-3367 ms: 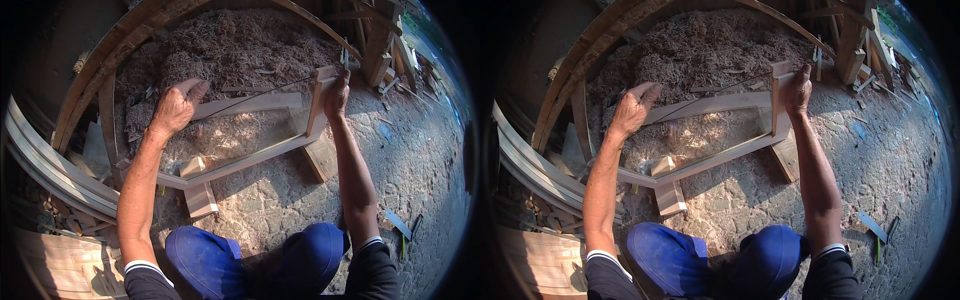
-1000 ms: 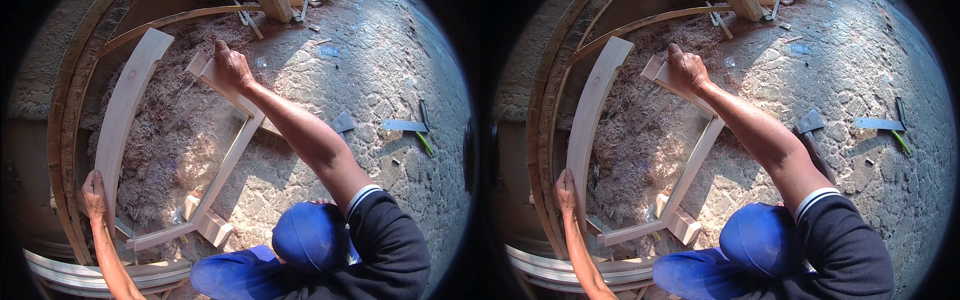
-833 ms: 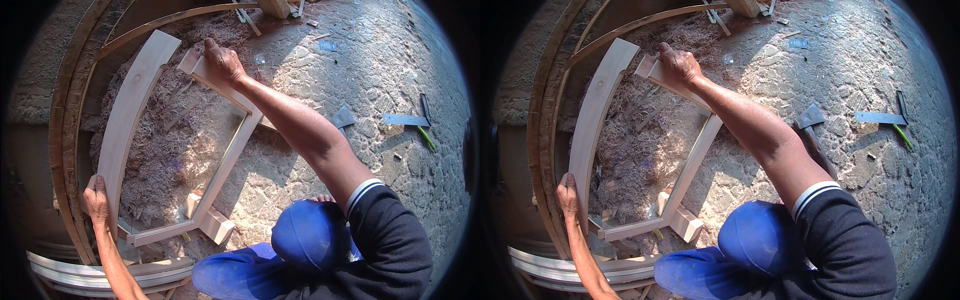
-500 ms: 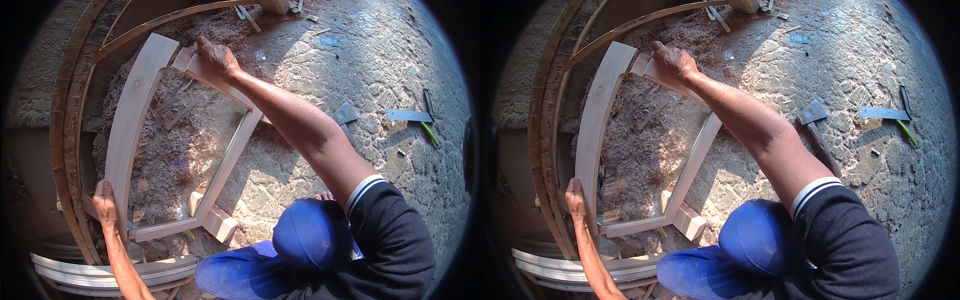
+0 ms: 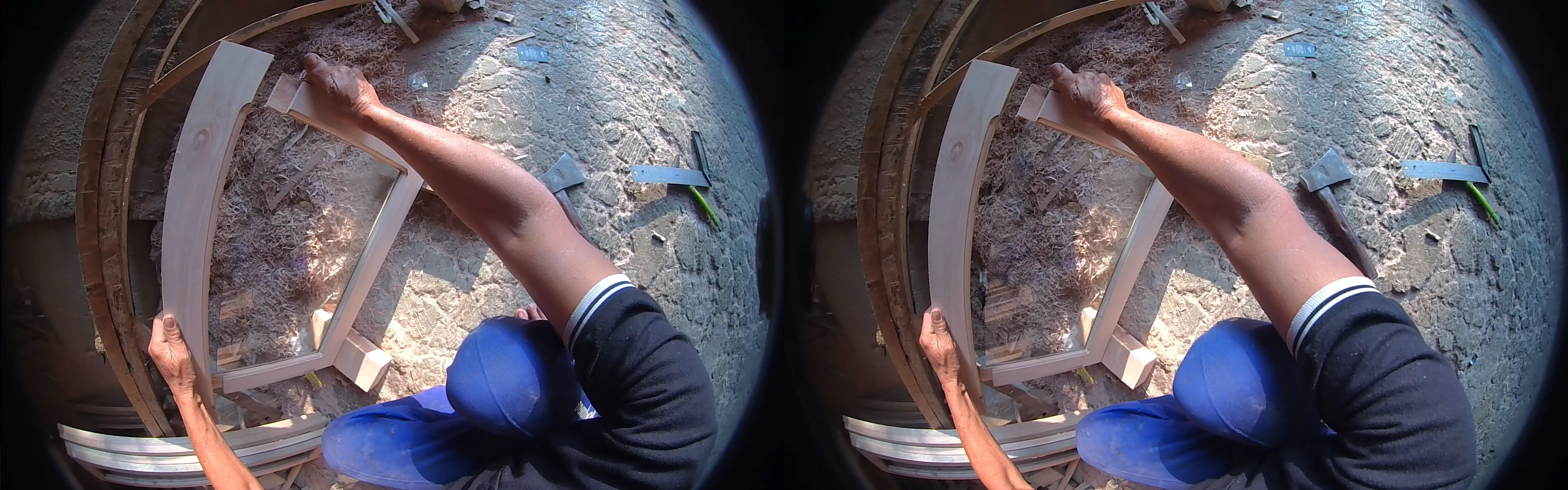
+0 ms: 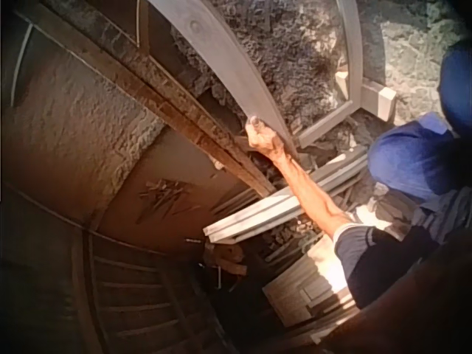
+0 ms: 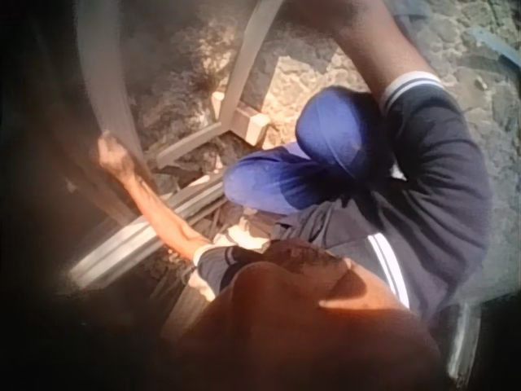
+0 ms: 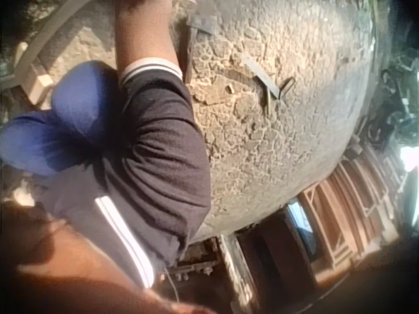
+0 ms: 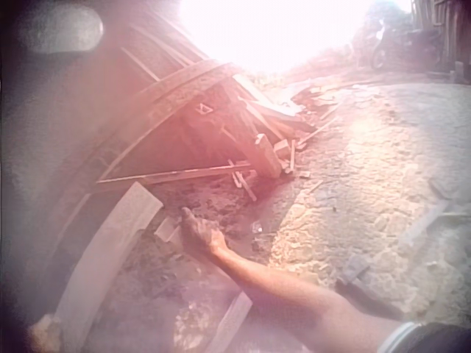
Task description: The person assembles a wooden frame by fitting curved and straight pieces together, using a hammer to secure joints. The person then stands, carries the frame, and places it against a wall.
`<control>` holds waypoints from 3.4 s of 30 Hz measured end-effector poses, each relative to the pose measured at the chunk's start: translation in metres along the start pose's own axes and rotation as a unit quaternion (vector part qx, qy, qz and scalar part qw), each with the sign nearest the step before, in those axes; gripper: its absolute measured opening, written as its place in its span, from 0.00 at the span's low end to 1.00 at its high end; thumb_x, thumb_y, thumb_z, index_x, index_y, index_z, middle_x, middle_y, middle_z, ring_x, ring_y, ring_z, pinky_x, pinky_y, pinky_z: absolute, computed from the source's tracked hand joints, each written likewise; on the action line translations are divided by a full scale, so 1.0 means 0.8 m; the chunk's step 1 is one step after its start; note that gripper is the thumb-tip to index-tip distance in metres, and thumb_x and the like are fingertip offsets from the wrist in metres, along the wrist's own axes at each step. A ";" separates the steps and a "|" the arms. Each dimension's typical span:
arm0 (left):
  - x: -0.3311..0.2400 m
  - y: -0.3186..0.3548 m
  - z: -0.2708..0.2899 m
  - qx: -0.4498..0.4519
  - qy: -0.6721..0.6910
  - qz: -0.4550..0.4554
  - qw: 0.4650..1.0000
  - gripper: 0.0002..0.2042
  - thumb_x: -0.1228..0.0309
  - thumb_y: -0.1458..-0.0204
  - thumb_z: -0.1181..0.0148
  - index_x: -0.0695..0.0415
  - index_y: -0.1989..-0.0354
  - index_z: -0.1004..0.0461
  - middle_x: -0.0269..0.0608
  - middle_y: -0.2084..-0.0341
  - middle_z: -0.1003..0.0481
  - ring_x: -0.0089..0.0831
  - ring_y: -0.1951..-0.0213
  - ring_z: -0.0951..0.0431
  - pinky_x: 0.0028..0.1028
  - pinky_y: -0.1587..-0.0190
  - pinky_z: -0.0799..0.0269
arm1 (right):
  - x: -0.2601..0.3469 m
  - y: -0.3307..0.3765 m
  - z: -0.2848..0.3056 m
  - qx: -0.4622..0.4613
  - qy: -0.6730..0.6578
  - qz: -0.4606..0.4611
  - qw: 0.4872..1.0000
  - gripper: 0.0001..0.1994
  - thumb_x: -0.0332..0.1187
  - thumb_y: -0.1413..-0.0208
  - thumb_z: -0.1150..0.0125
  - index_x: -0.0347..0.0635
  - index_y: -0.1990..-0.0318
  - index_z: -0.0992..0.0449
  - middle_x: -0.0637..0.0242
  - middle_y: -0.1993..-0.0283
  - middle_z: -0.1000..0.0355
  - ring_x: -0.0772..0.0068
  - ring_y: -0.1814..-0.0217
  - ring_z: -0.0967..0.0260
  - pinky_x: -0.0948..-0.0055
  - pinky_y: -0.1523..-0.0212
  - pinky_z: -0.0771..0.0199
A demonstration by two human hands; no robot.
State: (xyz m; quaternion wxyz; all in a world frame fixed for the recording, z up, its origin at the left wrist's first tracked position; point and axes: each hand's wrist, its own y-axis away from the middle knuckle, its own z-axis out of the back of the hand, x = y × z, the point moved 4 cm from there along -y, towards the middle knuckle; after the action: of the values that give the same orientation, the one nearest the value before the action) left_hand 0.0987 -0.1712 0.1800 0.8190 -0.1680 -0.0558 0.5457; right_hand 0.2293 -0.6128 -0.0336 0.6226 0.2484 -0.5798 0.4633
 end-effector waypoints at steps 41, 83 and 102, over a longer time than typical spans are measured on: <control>0.001 -0.021 -0.017 -0.041 -0.047 -0.023 0.998 0.27 0.45 0.35 0.46 0.62 0.53 0.23 0.45 0.66 0.21 0.32 0.63 0.23 0.35 0.58 0.26 | -0.001 0.011 0.008 -0.041 -0.021 0.066 0.997 0.38 0.60 0.29 0.78 0.41 0.57 0.21 0.39 0.55 0.23 0.30 0.47 0.28 0.41 0.45 0.33; 0.011 -0.014 -0.054 0.086 0.060 0.029 0.994 0.26 0.41 0.40 0.42 0.55 0.54 0.22 0.39 0.67 0.20 0.25 0.62 0.22 0.30 0.58 0.26 | -0.073 -0.019 0.007 -0.051 -0.124 0.054 0.990 0.43 0.67 0.30 0.72 0.31 0.61 0.23 0.63 0.65 0.27 0.69 0.59 0.35 0.66 0.49 0.32; 0.019 -0.024 -0.063 0.120 0.114 0.056 0.985 0.25 0.44 0.37 0.44 0.58 0.61 0.24 0.29 0.72 0.29 0.20 0.66 0.33 0.25 0.61 0.34 | -0.067 -0.024 -0.020 -0.149 0.221 0.240 0.934 0.36 0.34 0.45 0.42 0.23 0.32 0.47 0.37 0.57 0.25 0.29 0.59 0.26 0.42 0.56 0.25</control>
State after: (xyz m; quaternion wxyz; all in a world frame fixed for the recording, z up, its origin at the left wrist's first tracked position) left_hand 0.1354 -0.1745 0.1382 0.8026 -0.1326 0.1137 0.5704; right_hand 0.2597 -0.6234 -0.0838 0.6350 -0.1017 -0.5324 0.5504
